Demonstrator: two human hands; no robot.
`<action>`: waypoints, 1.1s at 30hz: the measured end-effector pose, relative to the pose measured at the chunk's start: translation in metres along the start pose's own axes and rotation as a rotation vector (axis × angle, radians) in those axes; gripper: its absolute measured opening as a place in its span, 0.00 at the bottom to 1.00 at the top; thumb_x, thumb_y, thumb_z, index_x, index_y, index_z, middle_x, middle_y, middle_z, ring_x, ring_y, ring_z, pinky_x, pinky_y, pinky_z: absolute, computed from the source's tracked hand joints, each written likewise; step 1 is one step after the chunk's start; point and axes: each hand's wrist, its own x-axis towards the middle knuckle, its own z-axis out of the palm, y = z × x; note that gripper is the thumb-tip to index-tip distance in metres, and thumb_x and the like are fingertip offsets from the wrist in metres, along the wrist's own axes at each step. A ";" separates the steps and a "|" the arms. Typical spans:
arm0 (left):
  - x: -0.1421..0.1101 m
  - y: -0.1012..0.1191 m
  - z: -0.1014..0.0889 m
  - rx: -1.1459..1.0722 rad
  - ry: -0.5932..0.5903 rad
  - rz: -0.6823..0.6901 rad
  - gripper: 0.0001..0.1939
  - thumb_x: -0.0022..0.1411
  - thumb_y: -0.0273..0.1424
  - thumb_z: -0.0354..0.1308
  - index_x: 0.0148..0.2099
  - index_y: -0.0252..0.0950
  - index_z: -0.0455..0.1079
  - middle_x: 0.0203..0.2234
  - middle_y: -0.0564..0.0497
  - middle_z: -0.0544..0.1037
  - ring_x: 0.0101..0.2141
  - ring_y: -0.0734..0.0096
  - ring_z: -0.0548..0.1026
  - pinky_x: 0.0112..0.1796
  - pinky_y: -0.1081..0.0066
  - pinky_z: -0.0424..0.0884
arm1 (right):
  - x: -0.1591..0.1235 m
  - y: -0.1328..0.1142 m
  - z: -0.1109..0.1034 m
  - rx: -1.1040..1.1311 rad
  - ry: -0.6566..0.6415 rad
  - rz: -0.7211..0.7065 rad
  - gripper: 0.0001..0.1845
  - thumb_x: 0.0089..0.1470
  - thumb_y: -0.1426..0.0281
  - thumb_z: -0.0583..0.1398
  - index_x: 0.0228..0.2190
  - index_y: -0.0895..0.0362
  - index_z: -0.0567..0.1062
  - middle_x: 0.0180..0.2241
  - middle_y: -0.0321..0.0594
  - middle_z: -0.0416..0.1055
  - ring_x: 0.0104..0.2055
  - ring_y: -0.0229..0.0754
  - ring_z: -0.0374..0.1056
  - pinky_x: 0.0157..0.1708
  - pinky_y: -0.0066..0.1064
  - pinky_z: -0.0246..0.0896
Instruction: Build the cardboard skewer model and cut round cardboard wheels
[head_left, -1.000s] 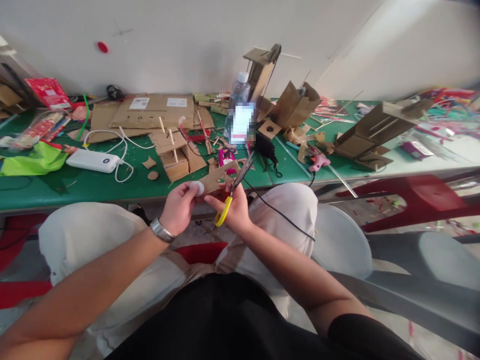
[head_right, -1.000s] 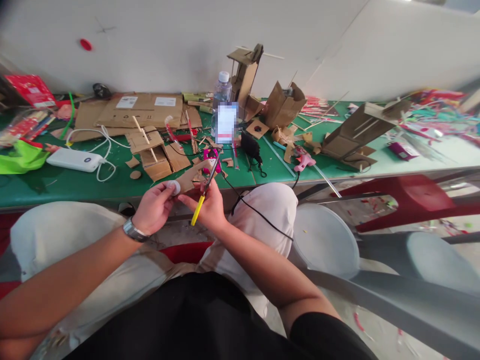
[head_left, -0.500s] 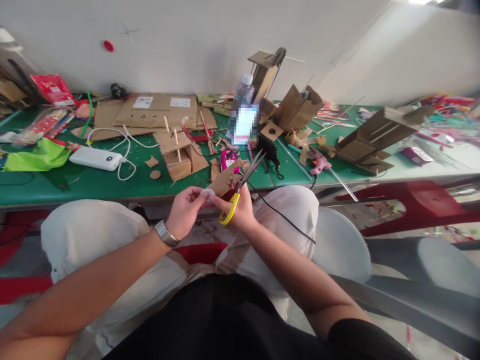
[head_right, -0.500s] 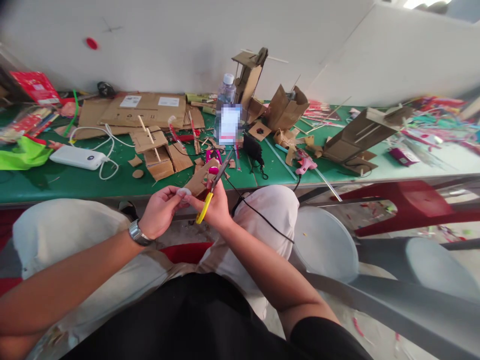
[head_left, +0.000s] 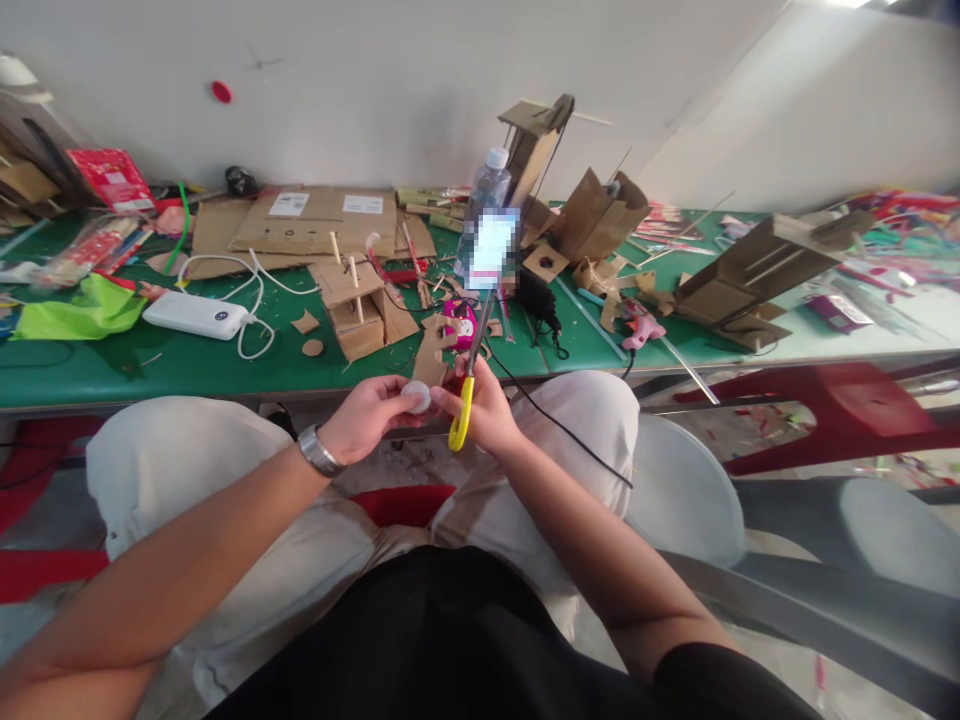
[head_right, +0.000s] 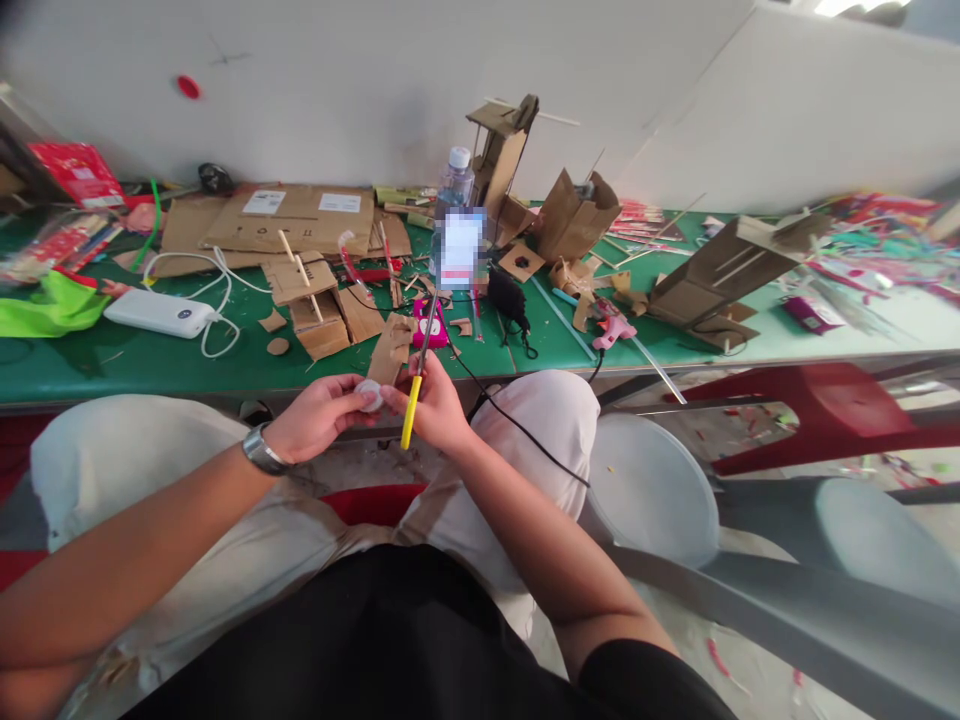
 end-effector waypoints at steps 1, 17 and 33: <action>0.000 0.001 0.001 -0.035 0.006 -0.006 0.16 0.53 0.32 0.81 0.38 0.31 0.80 0.35 0.45 0.85 0.34 0.68 0.83 0.36 0.71 0.83 | -0.001 -0.001 0.001 0.020 0.018 -0.005 0.35 0.49 0.58 0.79 0.38 0.48 0.58 0.31 0.25 0.71 0.28 0.37 0.72 0.29 0.30 0.71; -0.007 0.004 0.006 -0.155 -0.061 -0.061 0.19 0.48 0.34 0.84 0.37 0.32 0.81 0.31 0.48 0.83 0.33 0.70 0.83 0.35 0.75 0.80 | -0.004 -0.002 0.006 0.049 0.060 -0.046 0.37 0.46 0.60 0.80 0.38 0.49 0.58 0.38 0.30 0.77 0.28 0.36 0.74 0.30 0.31 0.74; -0.009 0.014 0.013 -0.246 0.119 0.182 0.24 0.40 0.36 0.87 0.35 0.34 0.79 0.32 0.52 0.83 0.30 0.76 0.81 0.33 0.79 0.79 | -0.007 -0.012 0.005 -0.189 -0.019 0.203 0.35 0.51 0.44 0.74 0.47 0.54 0.74 0.27 0.31 0.76 0.17 0.35 0.68 0.16 0.26 0.62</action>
